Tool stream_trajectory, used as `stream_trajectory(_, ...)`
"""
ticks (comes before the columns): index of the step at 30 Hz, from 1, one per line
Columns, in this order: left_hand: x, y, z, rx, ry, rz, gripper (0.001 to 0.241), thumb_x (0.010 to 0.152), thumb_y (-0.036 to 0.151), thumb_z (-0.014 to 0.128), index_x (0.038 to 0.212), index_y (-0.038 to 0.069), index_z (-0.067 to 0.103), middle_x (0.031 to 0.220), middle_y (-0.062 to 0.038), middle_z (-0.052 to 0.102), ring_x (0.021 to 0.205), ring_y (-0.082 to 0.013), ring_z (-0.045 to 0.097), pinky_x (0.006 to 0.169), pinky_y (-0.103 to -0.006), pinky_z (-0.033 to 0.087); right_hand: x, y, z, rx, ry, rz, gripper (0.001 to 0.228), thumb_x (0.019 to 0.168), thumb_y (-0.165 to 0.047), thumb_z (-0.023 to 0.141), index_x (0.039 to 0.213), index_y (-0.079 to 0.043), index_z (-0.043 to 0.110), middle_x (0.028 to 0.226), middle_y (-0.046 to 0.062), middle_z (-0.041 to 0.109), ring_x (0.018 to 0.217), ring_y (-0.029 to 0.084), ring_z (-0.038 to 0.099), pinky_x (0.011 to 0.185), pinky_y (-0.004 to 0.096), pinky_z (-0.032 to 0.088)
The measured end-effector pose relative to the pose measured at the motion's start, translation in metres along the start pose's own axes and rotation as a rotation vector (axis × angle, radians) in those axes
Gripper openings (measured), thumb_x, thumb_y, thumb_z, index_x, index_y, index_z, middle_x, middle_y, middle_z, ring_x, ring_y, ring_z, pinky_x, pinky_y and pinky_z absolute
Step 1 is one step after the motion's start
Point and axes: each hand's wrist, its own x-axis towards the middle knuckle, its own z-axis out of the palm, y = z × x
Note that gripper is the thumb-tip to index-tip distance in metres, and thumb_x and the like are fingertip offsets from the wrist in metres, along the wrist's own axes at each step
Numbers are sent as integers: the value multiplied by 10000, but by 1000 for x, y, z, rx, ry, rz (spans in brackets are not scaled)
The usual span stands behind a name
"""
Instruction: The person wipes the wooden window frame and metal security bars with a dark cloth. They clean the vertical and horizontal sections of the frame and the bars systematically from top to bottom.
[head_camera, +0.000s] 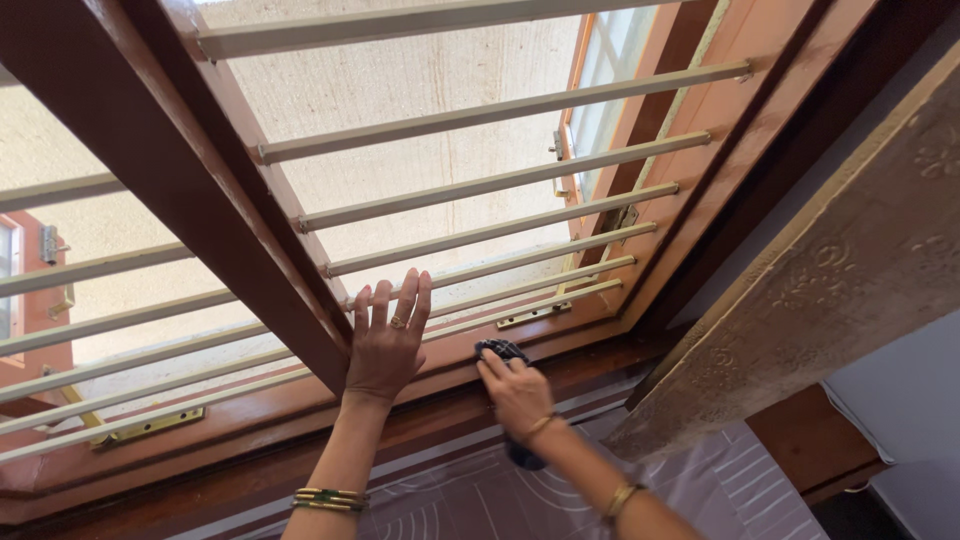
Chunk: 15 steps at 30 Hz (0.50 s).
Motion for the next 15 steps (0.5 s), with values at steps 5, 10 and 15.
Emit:
stream_trajectory(5, 2, 2, -2, 6, -21, 1, 854, 701, 154, 726, 1505, 88, 445, 1472, -67, 516, 1235, -310, 523, 1135, -507, 385, -43, 116, -37, -97, -229, 191, 599, 861, -14, 546, 1408, -250, 609, 1480, 39, 548, 884, 272, 677, 725, 397, 599)
stream_trajectory(10, 2, 1, -4, -1, -21, -2, 854, 697, 156, 728, 1501, 82, 449, 1454, -75, 528, 1227, -314, 528, 1126, -508, 387, -46, 172, -40, 10, -125, 561, 474, 875, -99, 525, 1313, -233, 648, 1427, -31, 611, 1026, 308, 673, 881, 481, 582)
stream_trajectory(15, 3, 2, -6, -16, 2, -12, 824, 705, 133, 712, 1489, 80, 466, 1445, -79, 536, 1224, -316, 529, 1125, -507, 389, -23, 167, -1, 363, -173, 865, 461, 857, -186, 580, 1306, -206, 683, 1340, 96, 640, 1114, 369, 666, 953, 486, 541)
